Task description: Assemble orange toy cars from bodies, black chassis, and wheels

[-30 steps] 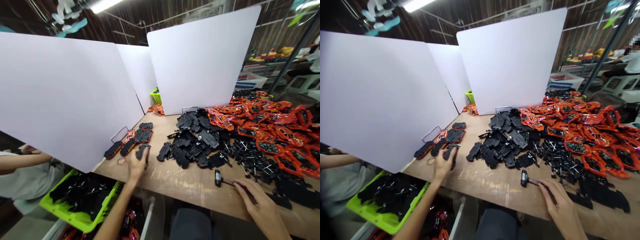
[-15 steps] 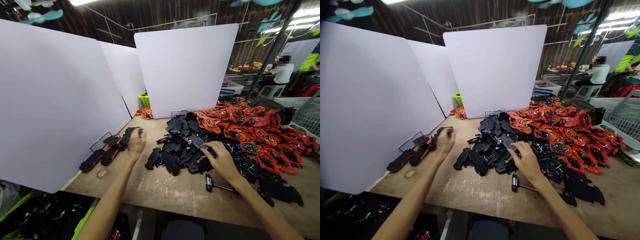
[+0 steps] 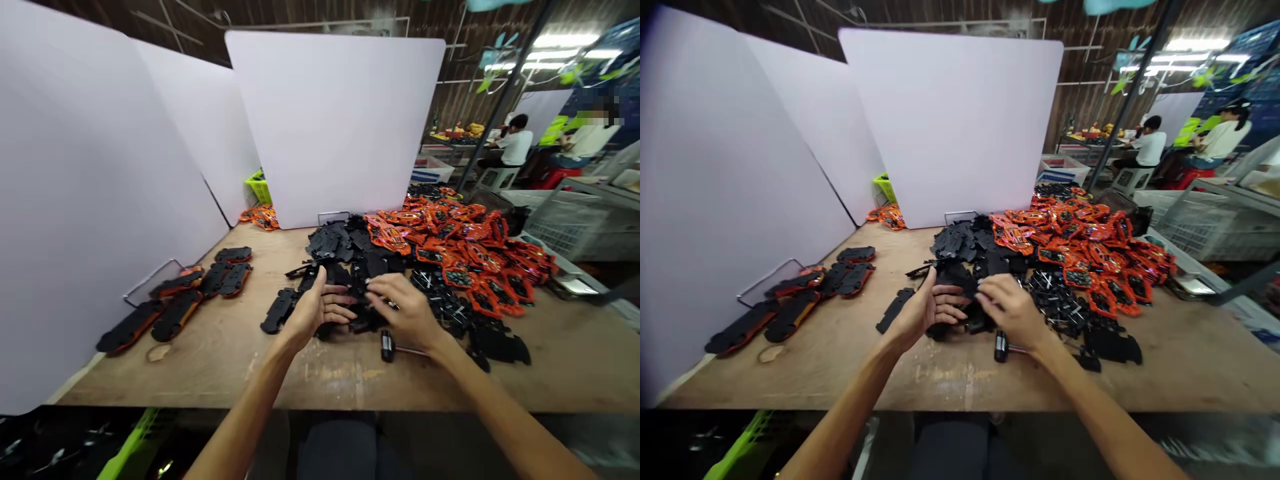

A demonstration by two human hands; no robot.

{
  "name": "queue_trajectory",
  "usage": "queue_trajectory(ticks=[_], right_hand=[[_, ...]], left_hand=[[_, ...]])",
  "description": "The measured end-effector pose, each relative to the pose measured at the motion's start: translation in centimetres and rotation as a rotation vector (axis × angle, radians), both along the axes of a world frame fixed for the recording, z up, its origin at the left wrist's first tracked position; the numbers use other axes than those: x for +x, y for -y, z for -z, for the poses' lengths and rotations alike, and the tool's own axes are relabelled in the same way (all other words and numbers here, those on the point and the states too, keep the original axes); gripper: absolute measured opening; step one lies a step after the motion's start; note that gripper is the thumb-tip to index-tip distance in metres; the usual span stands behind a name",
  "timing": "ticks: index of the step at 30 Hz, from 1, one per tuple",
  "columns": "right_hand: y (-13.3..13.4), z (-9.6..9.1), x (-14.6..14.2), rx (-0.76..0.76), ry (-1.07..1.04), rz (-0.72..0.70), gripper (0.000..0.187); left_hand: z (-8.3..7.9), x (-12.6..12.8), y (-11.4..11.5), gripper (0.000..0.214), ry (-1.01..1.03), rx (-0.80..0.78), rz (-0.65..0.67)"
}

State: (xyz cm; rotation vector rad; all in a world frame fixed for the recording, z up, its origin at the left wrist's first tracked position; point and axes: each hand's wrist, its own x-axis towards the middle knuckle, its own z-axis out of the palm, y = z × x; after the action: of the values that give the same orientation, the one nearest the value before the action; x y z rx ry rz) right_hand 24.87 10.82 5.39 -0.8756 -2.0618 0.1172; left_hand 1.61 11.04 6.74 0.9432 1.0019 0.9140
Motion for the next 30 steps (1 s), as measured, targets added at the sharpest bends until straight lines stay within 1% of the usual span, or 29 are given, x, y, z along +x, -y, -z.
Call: queue_trajectory(ticks=[1,2,3,4,5,6,7,8,10,12,14,15,17,18,19,20,22,23,24,26,27,30], right_hand=[[1.8,0.3,0.6,0.002,0.028,-0.064,0.021],[3.4,0.6,1.5,-0.010,0.048,-0.096,0.023],[4.6,0.9,2.5,-0.028,0.044,-0.075,0.024],[5.3,1.1,3.7,-0.050,0.023,-0.001,0.023],[5.6,1.2,5.1,-0.077,0.003,0.107,0.020],[5.4,1.4,6.4,-0.101,-0.006,0.226,0.018],[4.9,1.5,7.7,-0.123,0.027,0.313,0.015],[4.2,1.8,8.7,-0.144,0.097,0.353,0.013],[2.7,2.6,9.8,-0.192,0.260,0.338,0.016],[1.7,3.5,9.9,-0.227,0.329,0.322,0.015],[1.6,4.2,9.5,-0.238,0.317,0.338,0.013],[1.9,4.2,9.2,-0.228,0.270,0.357,0.015],[3.2,3.8,8.4,-0.217,0.105,0.373,0.016],[4.2,3.4,7.7,-0.237,0.006,0.350,0.015],[5.2,3.0,6.8,-0.280,-0.083,0.295,0.014],[6.2,2.6,5.7,-0.347,-0.137,0.201,0.011],[8.3,2.2,2.8,-0.484,-0.129,-0.053,0.007],[9.1,2.3,1.2,-0.513,-0.108,-0.151,0.005],[9.7,2.5,-0.3,-0.523,-0.093,-0.215,0.004],[10.4,3.3,-2.7,-0.525,-0.086,-0.270,0.010],[10.5,3.7,-3.4,-0.526,-0.097,-0.274,0.018],[10.7,4.7,-4.3,-0.516,-0.114,-0.253,0.046]], left_hand=[[0.0,0.5,0.9,0.067,0.030,-0.010,-0.017],[0.1,1.0,1.9,0.060,0.027,0.007,-0.055],[0.5,1.3,2.9,0.054,0.005,0.031,-0.097],[1.0,1.5,4.0,0.050,-0.023,0.046,-0.127],[1.6,1.7,5.0,0.049,-0.043,0.046,-0.141],[2.3,1.8,6.0,0.049,-0.050,0.032,-0.142],[2.9,1.9,7.0,0.051,-0.051,0.008,-0.141],[3.5,1.9,7.8,0.052,-0.049,-0.020,-0.146],[4.5,2.0,9.1,0.054,-0.039,-0.072,-0.170],[5.2,1.9,10.2,0.054,-0.018,-0.121,-0.192],[5.8,1.6,11.1,0.056,0.013,-0.159,-0.212],[6.0,1.3,11.5,0.057,0.027,-0.170,-0.219],[6.4,0.9,12.2,0.058,0.050,-0.176,-0.223],[6.5,0.8,12.5,0.058,0.058,-0.177,-0.224],[6.5,0.7,12.7,0.058,0.064,-0.183,-0.227],[6.5,0.7,12.9,0.058,0.073,-0.192,-0.233],[6.3,1.0,13.0,0.056,0.086,-0.195,-0.259],[6.2,1.2,13.1,0.055,0.078,-0.183,-0.274],[6.1,1.4,13.1,0.054,0.060,-0.164,-0.289],[6.1,1.6,13.2,0.056,-0.002,-0.123,-0.318],[6.1,1.7,13.2,0.057,-0.033,-0.109,-0.326],[6.4,1.9,13.0,0.058,-0.084,-0.091,-0.315]])
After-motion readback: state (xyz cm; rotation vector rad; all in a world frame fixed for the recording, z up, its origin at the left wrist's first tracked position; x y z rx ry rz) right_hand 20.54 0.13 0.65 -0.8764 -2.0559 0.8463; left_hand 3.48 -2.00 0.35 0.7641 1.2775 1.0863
